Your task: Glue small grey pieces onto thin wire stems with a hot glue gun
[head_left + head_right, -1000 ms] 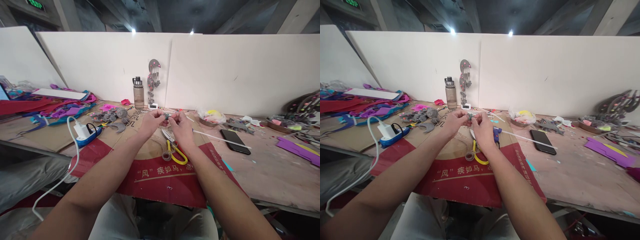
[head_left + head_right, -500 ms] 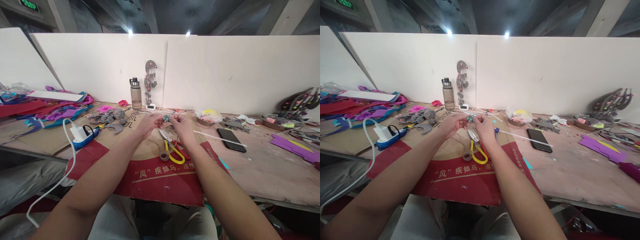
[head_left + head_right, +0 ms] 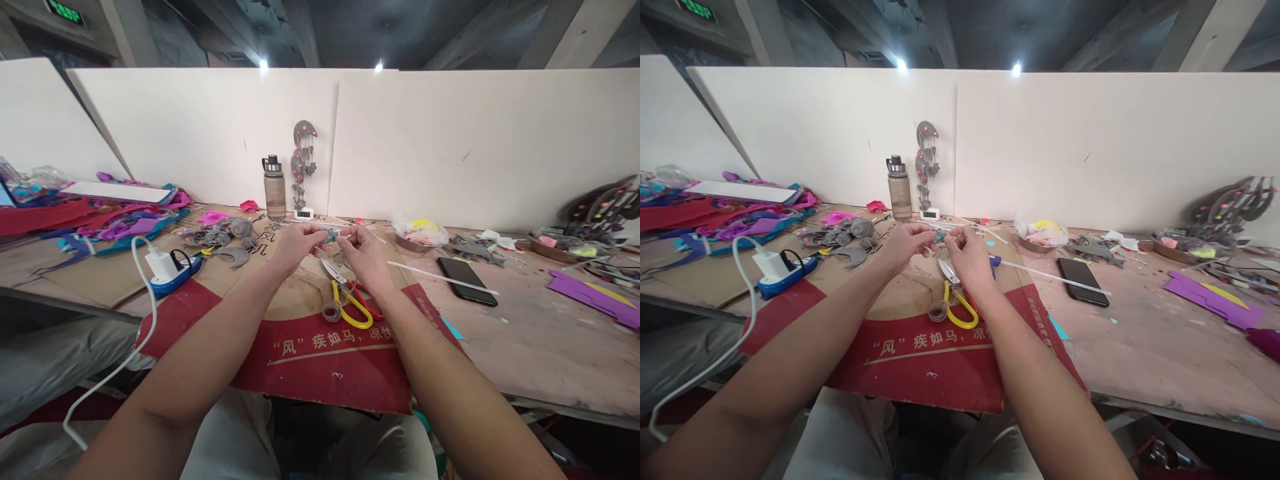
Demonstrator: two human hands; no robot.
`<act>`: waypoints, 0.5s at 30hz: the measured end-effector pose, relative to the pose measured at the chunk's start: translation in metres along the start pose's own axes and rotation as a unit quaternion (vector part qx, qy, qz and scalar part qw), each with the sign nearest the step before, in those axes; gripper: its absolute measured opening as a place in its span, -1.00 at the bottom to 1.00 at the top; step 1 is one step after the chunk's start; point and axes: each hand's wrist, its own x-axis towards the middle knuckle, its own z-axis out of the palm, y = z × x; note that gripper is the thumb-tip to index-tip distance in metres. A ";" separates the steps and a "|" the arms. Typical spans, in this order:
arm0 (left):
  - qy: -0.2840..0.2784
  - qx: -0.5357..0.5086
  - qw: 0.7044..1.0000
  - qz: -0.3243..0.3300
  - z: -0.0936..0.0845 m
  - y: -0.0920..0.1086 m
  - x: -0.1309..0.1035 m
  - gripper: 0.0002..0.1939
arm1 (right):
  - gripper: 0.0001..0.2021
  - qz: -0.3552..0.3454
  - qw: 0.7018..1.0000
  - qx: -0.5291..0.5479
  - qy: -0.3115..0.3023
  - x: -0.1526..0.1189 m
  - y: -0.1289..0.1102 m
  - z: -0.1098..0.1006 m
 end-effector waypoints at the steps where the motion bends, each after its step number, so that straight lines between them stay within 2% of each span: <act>1: 0.005 0.005 1.000 0.005 -0.001 -0.001 0.001 -0.84 | -0.77 -0.004 1.000 -0.001 -0.005 0.000 0.001 0.000; 4: 0.013 0.013 1.000 0.013 -0.003 -0.003 0.003 -0.84 | -0.81 -0.015 1.000 -0.005 -0.014 0.002 0.005 -0.001; 8: 0.012 -0.068 0.998 -0.007 -0.004 0.002 0.004 -0.84 | -0.77 -0.012 0.999 -0.020 -0.027 0.004 0.010 -0.004; 11: 0.022 -0.132 0.990 -0.034 -0.005 0.006 0.004 -0.88 | -0.69 0.023 0.996 -0.022 -0.085 0.006 0.010 -0.010; 13: 0.022 -0.156 0.987 -0.040 -0.007 0.008 0.004 -0.90 | -0.64 0.051 0.988 -0.070 -0.127 0.008 0.010 -0.016; 15: 0.019 -0.170 0.985 -0.039 -0.009 0.008 0.005 -0.91 | -0.63 0.061 0.976 -0.171 -0.125 0.010 0.013 -0.024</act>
